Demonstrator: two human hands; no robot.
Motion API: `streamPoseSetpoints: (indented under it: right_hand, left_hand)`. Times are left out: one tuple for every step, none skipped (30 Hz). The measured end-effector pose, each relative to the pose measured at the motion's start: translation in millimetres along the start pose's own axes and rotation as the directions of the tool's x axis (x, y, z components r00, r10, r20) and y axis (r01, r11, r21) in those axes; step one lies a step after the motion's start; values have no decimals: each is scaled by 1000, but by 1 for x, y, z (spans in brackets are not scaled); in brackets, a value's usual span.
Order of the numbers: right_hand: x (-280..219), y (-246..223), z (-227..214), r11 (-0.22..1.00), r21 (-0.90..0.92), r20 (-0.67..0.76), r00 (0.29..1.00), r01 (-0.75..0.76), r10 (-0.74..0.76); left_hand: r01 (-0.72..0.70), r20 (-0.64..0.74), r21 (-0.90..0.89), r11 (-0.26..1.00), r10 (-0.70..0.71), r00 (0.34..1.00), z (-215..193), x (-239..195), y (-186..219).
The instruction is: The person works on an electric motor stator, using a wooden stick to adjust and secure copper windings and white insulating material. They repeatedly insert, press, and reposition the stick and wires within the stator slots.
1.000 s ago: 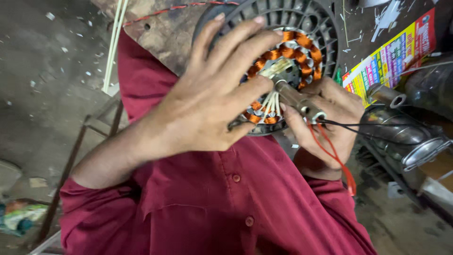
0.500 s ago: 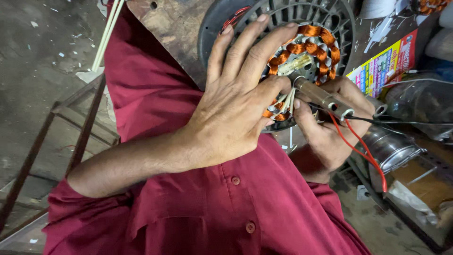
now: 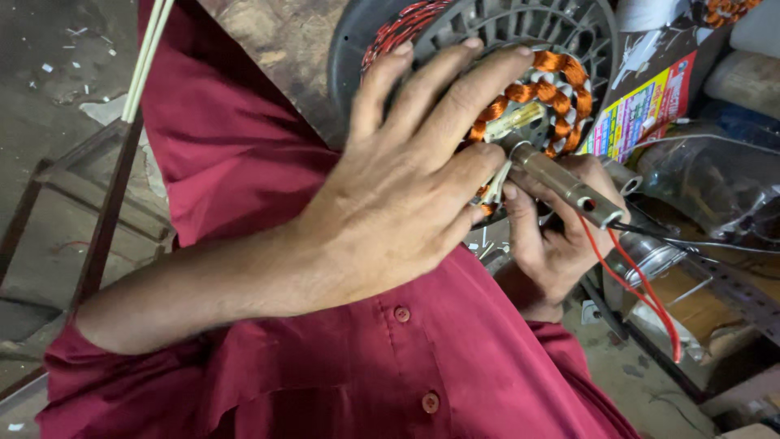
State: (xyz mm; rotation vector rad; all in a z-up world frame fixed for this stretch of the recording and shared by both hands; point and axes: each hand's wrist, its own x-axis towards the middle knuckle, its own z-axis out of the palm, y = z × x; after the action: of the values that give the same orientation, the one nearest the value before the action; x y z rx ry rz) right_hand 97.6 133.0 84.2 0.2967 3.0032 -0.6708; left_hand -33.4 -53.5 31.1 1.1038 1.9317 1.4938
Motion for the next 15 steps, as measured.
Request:
streamPoseSetpoints:
  right_hand:
    - [1,-2,0,1000,-27,30,1000,2,-1]
    - [2,-3,-1,1000,3,-7,1000,-2,2]
    - [4,-5,0,999,33,-47,999,-2,3]
    - [6,-6,-1,999,41,-52,999,5,-3]
    - [8,-8,1,999,52,-62,998,14,-11]
    - [10,-8,2,999,41,-39,999,28,-26]
    - [11,-9,2,999,31,-16,999,38,-37]
    - [11,-9,0,999,35,-29,999,37,-36]
    - [11,-9,0,999,40,-43,998,36,-34]
    - [10,-8,0,998,44,-57,998,35,-33]
    - [9,-8,0,998,53,-49,998,34,-31]
    - [8,-7,0,998,61,-40,999,33,-30]
    - [7,-6,0,997,73,-31,999,34,-32]
    - [6,-5,1,996,76,-36,998,47,-44]
    - [6,-3,2,995,80,-42,997,62,-59]
  left_hand:
    - [-17,-12,47,999,18,1000,-2,2,0]
    - [-34,-24,94,995,36,999,-3,3,1]
    - [-50,-36,144,988,55,998,-5,5,3]
    - [-56,-43,202,978,66,997,-5,7,5]
    - [-63,-47,265,962,78,996,-6,9,9]
    - [-67,-45,315,947,86,995,-7,12,12]
    - [-64,-45,357,932,86,995,-7,15,16]
    - [-59,-39,387,920,81,996,-6,18,20]
    - [-55,-33,417,907,76,997,-5,21,23]
    - [-55,-26,449,892,74,997,-5,23,26]
    - [-54,-18,484,874,72,997,-5,24,28]
    - [-55,-11,517,854,70,997,-6,26,30]
    - [-65,1,540,839,76,997,-6,26,32]
    - [-75,14,562,824,81,997,-6,27,33]
    - [-84,24,586,806,86,996,-6,27,34]
